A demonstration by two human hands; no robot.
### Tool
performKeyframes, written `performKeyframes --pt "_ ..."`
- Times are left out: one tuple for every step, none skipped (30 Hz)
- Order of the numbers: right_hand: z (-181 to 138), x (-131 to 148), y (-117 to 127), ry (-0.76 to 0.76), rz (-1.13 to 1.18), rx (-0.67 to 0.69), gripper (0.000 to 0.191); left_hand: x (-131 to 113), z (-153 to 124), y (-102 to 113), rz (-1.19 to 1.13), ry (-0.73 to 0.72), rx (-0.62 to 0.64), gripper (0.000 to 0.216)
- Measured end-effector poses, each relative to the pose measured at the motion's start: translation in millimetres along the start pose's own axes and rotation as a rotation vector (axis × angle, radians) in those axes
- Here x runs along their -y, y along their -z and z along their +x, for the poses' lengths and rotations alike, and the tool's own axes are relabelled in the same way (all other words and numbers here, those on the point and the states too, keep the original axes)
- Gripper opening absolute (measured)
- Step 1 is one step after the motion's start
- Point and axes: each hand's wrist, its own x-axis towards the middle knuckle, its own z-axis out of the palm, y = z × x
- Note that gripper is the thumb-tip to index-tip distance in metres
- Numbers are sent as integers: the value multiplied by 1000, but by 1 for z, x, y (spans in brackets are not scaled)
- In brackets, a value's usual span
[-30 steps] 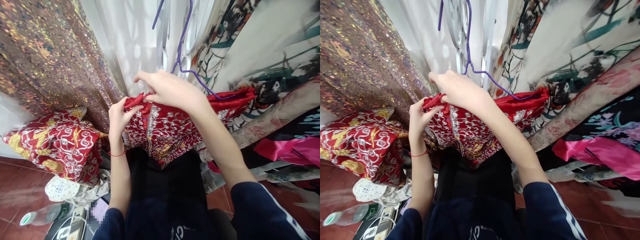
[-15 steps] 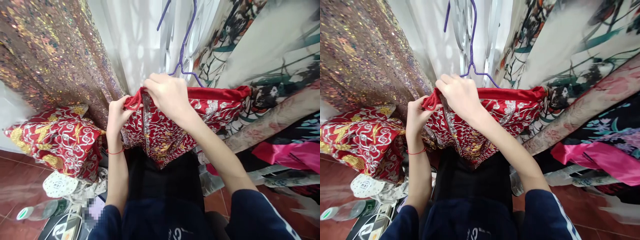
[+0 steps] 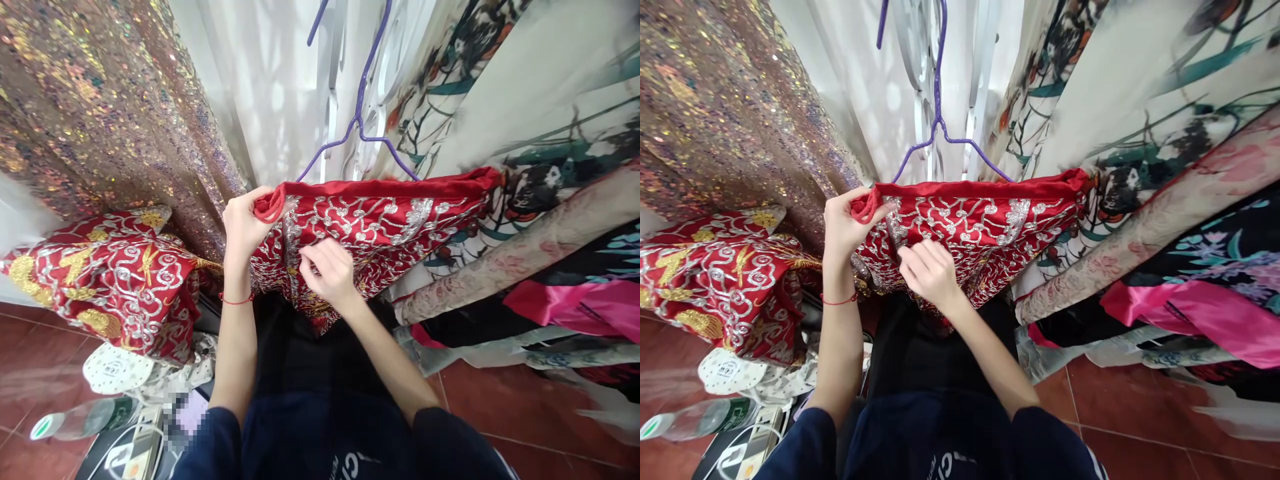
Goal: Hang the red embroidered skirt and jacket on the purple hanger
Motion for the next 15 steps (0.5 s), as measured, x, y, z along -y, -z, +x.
performKeyframes --pt "-19 1 -10 -144 65 34 26 1 -1 0 2 5 0 32" --pt "-35 3 -20 -300 133 73 27 1 -2 0 5 9 2 32" --pt "-48 5 -31 -433 194 102 26 0 -3 0 8 13 2 32" --pt "-57 6 -42 -533 266 118 26 -1 -4 1 13 16 1 33" --pt "-63 7 -52 -615 324 112 26 -2 -5 1 19 19 0 33" --pt "-65 8 -61 -684 365 100 27 -4 -6 2 28 22 1 33" --pt "-65 9 -70 -744 390 87 29 -5 -8 2 38 27 4 32" --pt "-63 9 -76 -803 406 78 31 -6 -9 3 49 33 9 31" --pt "-61 9 -81 -863 432 70 32 -8 -10 4 61 40 16 30" --pt "-57 9 -85 -919 473 62 33 -8 -10 4 74 47 22 29" --pt "-55 9 -87 -962 526 50 34 -9 -11 5 85 52 25 27" --pt "-53 10 -88 -991 585 35 34 -9 -12 5 94 53 24 26" --pt "-51 11 -88 -1006 643 18 34 -9 -12 5 101 53 20 24" --pt "-50 12 -88 -1010 690 6 33 -9 -13 4 104 51 13 23" --pt "-50 13 -87 -1007 726 3 33 -9 -14 4 104 48 4 22"
